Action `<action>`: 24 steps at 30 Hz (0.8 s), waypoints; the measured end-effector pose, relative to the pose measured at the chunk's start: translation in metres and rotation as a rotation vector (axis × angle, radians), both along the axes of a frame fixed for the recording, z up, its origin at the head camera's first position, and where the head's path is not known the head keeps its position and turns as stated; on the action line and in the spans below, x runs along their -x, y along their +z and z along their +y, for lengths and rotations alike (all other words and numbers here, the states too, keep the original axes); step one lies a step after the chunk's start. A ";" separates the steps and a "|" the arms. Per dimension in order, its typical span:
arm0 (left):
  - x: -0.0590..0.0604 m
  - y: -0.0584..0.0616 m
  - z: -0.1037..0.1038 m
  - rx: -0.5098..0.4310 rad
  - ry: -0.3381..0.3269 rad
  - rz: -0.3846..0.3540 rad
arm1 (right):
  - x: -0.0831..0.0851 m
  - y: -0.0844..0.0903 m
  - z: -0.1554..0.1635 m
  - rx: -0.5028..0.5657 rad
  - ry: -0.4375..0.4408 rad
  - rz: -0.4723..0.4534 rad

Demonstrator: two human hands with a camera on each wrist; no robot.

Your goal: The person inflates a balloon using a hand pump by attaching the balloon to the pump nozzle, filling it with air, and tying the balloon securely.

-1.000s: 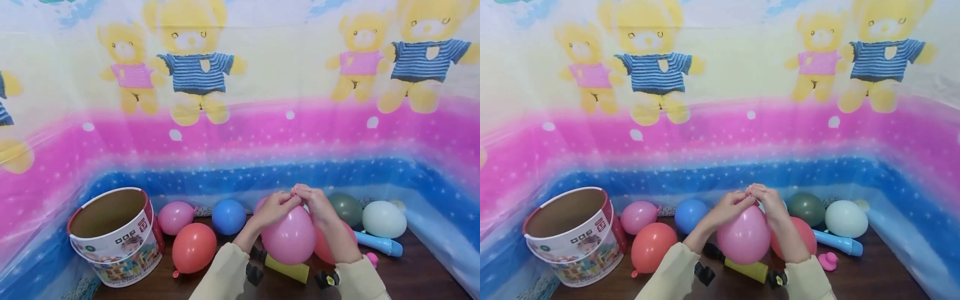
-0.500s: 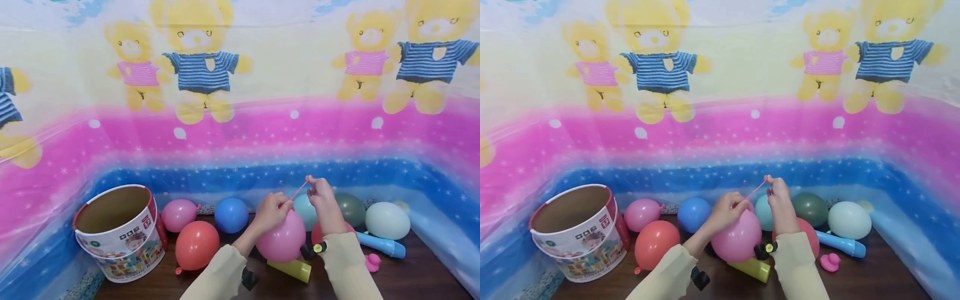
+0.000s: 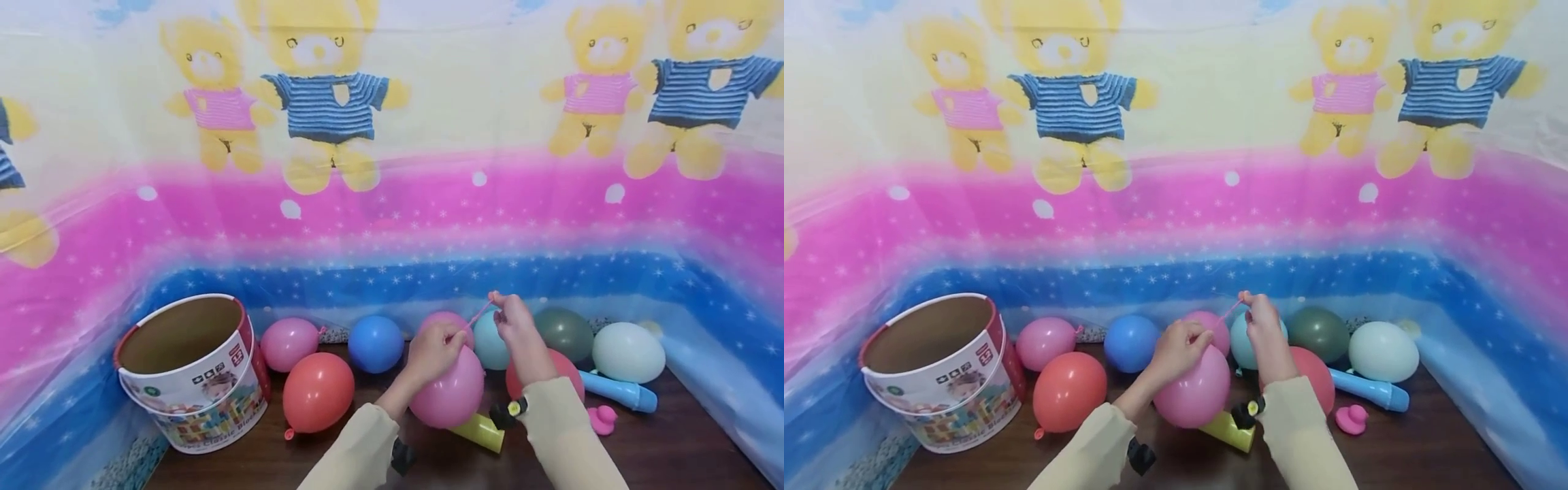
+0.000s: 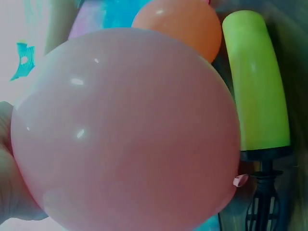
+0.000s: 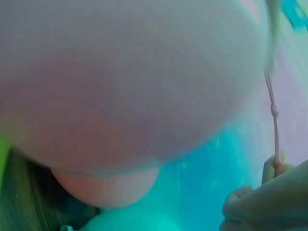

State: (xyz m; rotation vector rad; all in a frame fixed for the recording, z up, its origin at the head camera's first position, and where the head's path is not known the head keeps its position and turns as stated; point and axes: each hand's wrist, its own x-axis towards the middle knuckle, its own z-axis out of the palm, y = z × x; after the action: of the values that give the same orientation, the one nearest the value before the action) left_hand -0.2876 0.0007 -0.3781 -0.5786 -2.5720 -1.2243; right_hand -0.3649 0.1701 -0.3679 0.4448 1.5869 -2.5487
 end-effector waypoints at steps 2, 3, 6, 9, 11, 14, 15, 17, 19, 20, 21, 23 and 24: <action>0.003 0.000 -0.001 -0.023 0.007 0.003 | -0.021 0.006 -0.012 -0.105 0.055 0.050; 0.005 0.000 -0.001 -0.042 0.006 0.002 | -0.029 0.008 -0.017 -0.159 0.074 0.071; 0.010 -0.002 -0.002 -0.104 0.012 -0.011 | -0.045 0.006 -0.029 -0.300 0.122 0.144; 0.012 -0.004 -0.004 -0.173 0.023 -0.045 | -0.051 0.000 -0.035 -0.403 0.127 0.200; 0.013 -0.005 -0.006 -0.202 0.021 -0.056 | -0.051 -0.004 -0.037 -0.459 0.132 0.236; 0.014 -0.006 -0.014 -0.244 0.012 -0.079 | -0.048 -0.009 -0.038 -0.557 0.125 0.289; 0.015 -0.007 -0.017 -0.255 0.011 -0.083 | -0.047 -0.011 -0.037 -0.590 0.120 0.305; 0.015 -0.009 -0.024 -0.278 0.016 -0.094 | -0.043 -0.014 -0.035 -0.637 0.097 0.324; 0.014 -0.012 -0.032 -0.290 0.024 -0.096 | -0.041 -0.017 -0.032 -0.652 0.068 0.335; 0.014 -0.014 -0.036 -0.295 0.024 -0.097 | -0.041 -0.018 -0.030 -0.649 0.054 0.329; 0.013 -0.017 -0.039 -0.302 0.024 -0.104 | -0.040 -0.020 -0.027 -0.641 0.041 0.324; 0.011 -0.024 -0.047 -0.308 0.022 -0.131 | -0.041 -0.025 -0.019 -0.631 0.014 0.299; 0.010 -0.028 -0.050 -0.308 0.023 -0.151 | -0.041 -0.028 -0.014 -0.618 -0.006 0.284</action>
State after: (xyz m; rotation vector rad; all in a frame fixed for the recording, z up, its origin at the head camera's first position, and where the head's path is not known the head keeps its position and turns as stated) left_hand -0.2974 -0.0494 -0.4059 -0.4033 -2.4240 -1.6718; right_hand -0.3238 0.1562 -0.3960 0.1275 2.4766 -2.1469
